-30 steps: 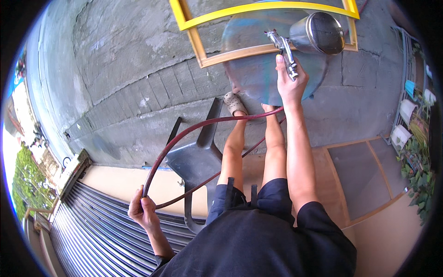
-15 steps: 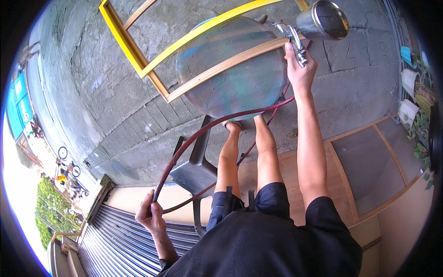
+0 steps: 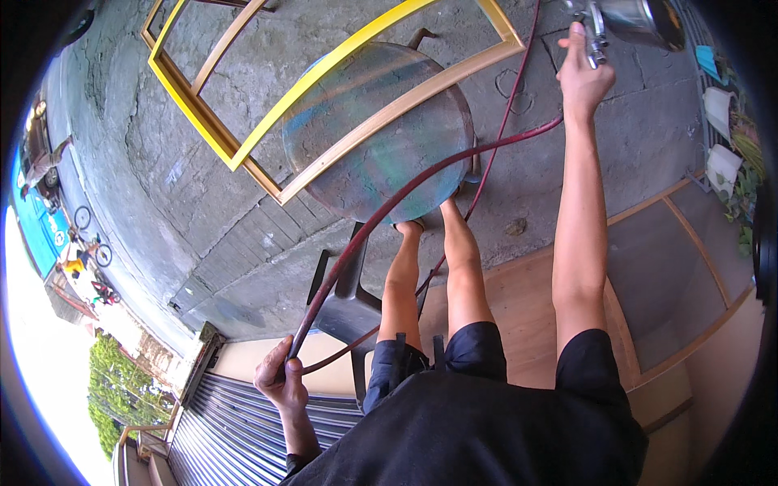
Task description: The person uses a spray gun to apply yellow paint to a wooden frame resting on a stool. They move around the frame to cover different sides and edges, then briefly adjust the camera before resuming painting.
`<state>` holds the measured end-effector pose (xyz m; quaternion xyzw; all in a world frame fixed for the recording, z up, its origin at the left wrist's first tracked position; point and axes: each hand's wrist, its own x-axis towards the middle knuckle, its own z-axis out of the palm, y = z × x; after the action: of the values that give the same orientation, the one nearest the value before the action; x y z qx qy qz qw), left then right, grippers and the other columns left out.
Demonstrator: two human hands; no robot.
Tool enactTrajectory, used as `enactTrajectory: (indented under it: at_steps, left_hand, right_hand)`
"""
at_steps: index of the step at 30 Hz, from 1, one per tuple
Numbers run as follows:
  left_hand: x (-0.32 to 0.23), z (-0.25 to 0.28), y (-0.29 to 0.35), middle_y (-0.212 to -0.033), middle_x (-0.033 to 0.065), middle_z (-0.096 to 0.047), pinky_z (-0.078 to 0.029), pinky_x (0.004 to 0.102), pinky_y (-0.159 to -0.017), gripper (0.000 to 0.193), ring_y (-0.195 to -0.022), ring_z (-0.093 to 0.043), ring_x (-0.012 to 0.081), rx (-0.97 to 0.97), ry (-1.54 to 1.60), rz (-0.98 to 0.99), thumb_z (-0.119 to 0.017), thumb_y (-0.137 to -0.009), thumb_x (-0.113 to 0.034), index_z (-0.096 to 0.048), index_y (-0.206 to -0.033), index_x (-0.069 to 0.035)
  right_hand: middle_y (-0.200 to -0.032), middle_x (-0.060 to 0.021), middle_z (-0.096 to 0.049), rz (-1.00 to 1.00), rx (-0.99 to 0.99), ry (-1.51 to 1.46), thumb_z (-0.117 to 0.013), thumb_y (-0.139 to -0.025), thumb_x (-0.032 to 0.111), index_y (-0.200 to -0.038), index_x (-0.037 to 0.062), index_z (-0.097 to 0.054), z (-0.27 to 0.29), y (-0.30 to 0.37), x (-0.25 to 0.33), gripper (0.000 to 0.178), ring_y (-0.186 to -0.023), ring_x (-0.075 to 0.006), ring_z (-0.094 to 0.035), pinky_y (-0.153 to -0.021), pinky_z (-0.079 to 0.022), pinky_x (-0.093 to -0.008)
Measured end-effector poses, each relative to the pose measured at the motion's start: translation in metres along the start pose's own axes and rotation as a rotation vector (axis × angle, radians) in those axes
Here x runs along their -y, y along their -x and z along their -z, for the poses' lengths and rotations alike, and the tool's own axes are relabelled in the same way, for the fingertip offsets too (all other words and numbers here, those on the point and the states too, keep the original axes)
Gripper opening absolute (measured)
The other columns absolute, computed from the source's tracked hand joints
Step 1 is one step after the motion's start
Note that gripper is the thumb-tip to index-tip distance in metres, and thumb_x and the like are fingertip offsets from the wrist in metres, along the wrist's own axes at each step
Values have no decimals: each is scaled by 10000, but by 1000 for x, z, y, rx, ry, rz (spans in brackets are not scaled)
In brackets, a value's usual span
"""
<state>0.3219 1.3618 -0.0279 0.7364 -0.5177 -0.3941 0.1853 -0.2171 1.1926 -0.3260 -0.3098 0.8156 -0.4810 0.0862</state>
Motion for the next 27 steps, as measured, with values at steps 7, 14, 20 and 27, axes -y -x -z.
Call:
enactTrajectory:
  at_steps: [7, 14, 20, 27]
  left_hand:
    - [0, 6, 1, -725, 11, -601, -331, 189, -496, 373, -559, -478, 40, -56, 124, 34, -718, -960, -237, -685, -1199, 48]
    - [12, 18, 3, -586, -61, -410, -206, 191, -399, 374, -464, -317, -4, -111, 99, -8, -603, -1033, -220, -598, -1288, 54]
    - [5, 11, 10, -698, -3, -584, -318, 191, -503, 387, -551, -462, 34, -125, 122, 85, -718, -961, -253, -682, -1191, 56]
    - [15, 7, 23, -877, 84, -728, -437, 218, -625, 355, -690, -584, 87, -44, 73, 13, -754, -928, -243, -722, -1133, 45]
  right_hand:
    - [-663, -48, -715, -139, 151, -81, -705, -934, 453, -815, 42, -757, 0, 51, 34, 431, -451, -89, -571, -427, -417, -277]
    - [-606, 24, -579, -67, 555, -309, -728, -948, 330, -822, 33, -677, 8, 133, 86, 326, -536, -58, -530, -470, -382, -267]
    - [-617, -14, -648, -18, 537, -131, -650, -961, 511, -858, 63, -728, 7, 94, 83, 466, -534, -118, -635, -464, -455, -270]
    - [-652, -47, -714, 89, 94, 159, -659, -921, 585, -782, 21, -767, 10, 11, 56, 591, -544, -145, -650, -582, -504, -349]
